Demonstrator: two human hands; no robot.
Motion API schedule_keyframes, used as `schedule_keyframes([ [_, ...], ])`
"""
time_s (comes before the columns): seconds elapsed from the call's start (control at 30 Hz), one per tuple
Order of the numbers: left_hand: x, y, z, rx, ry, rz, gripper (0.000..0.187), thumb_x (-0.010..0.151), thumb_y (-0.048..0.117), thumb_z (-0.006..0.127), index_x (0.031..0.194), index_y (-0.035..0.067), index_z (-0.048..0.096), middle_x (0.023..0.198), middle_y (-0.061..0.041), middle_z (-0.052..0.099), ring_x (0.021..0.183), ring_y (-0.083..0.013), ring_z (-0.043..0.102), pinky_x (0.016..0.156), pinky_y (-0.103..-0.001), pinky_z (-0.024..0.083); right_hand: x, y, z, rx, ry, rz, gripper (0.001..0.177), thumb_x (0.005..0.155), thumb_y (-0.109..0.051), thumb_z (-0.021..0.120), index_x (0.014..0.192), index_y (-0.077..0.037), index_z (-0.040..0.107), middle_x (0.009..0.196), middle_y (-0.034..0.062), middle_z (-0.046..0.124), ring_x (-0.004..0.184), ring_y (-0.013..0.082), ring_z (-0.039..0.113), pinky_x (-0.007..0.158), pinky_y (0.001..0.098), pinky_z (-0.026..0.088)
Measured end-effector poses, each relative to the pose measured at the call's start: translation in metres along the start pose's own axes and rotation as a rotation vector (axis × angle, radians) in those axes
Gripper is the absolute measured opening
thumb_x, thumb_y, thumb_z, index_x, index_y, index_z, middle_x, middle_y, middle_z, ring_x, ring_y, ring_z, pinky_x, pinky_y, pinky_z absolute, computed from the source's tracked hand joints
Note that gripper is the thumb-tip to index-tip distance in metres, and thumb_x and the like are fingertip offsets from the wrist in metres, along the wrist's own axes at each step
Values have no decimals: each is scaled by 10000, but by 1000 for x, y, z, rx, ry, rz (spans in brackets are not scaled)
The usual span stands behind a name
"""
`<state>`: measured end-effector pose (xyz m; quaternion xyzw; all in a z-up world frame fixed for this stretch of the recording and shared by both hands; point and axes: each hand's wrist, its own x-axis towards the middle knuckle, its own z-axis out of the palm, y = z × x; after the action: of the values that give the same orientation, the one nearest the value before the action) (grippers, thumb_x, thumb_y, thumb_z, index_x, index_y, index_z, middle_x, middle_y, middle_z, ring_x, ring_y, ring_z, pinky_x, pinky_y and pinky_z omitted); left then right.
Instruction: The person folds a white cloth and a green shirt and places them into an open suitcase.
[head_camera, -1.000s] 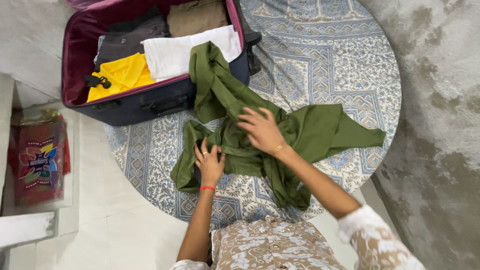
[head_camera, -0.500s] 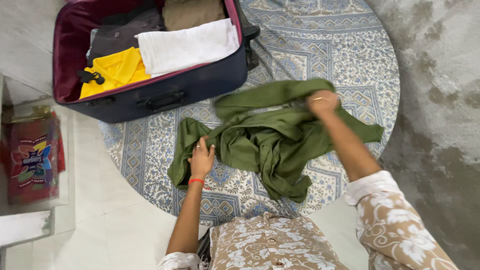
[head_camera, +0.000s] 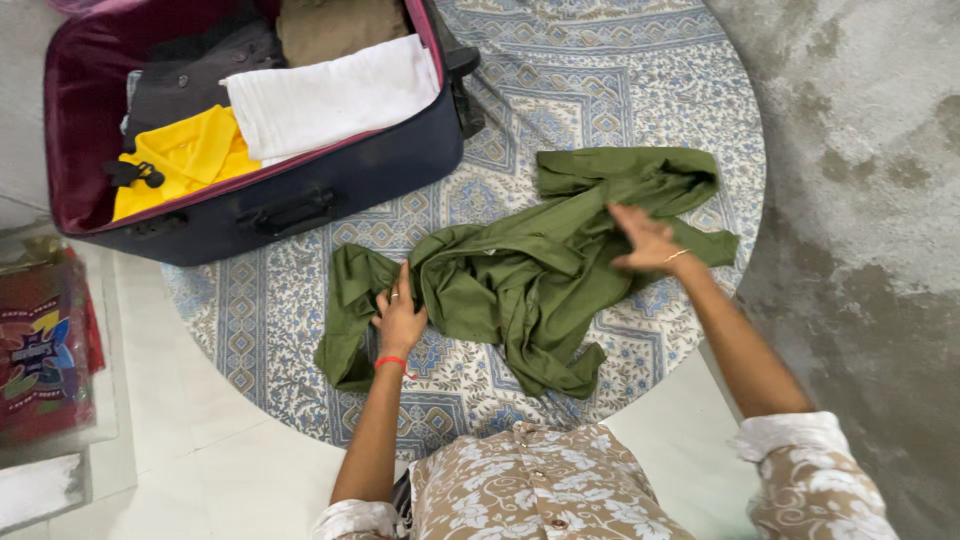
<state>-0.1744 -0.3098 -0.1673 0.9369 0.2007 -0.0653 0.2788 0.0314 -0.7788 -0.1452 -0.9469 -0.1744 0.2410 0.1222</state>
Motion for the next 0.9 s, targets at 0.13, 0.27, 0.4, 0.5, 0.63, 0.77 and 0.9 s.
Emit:
schedule_keyframes([
  [0.13,-3,-1,3,-136,-48,49,1083,839,407,753,1661,289,57,1575,-151,439,1442,-401,309,1094,-688,237,-29,-59,9,-76,-74,-27,1435,604,-618,897,1600,-202,-47,1696,134,-2,1556,323,29,1187,629,135],
  [0.27,-17,20,16,-184,-63,55,1258,797,627,811,1621,175,-25,1511,-296,399,1393,-465,309,1085,-715,150,-43,-69,33,-188,43,62,1303,652,-624,836,1639,-185,107,1668,134,233,1514,350,285,1168,566,330],
  [0.4,-17,26,55,-54,25,13,1228,739,610,852,1552,-8,171,1273,-260,619,1203,-405,551,1002,-650,335,-33,-47,89,-26,221,-65,854,915,-429,654,1651,-116,355,1520,156,507,1398,348,537,1185,433,459],
  [0.5,-4,14,86,-391,130,45,612,880,413,750,1313,-2,631,1081,-194,750,1006,-358,687,869,-456,547,-28,-45,118,175,109,-18,760,908,-406,627,1566,-81,433,1535,168,539,1367,343,565,1150,411,461],
  [0.63,-19,11,69,-750,-59,25,373,922,295,680,1043,-52,741,861,-169,758,768,-197,644,722,-352,516,-46,-63,117,467,-339,-56,828,853,-350,739,1454,105,399,1502,313,370,1392,413,399,1096,518,390],
  [0.77,-49,7,-13,-397,-302,-75,404,896,355,682,1032,-18,755,912,-164,774,869,-198,715,791,-364,534,-105,-105,78,417,-853,-46,979,742,-731,585,1238,110,671,1300,312,660,1151,383,674,976,543,565],
  [0.9,-66,1,-63,-361,-179,-71,457,943,440,591,1112,43,742,1023,-169,769,935,-289,723,856,-367,526,-111,-131,64,230,-502,97,1166,779,-926,550,1325,103,580,1345,317,647,1201,362,680,1041,468,552],
])
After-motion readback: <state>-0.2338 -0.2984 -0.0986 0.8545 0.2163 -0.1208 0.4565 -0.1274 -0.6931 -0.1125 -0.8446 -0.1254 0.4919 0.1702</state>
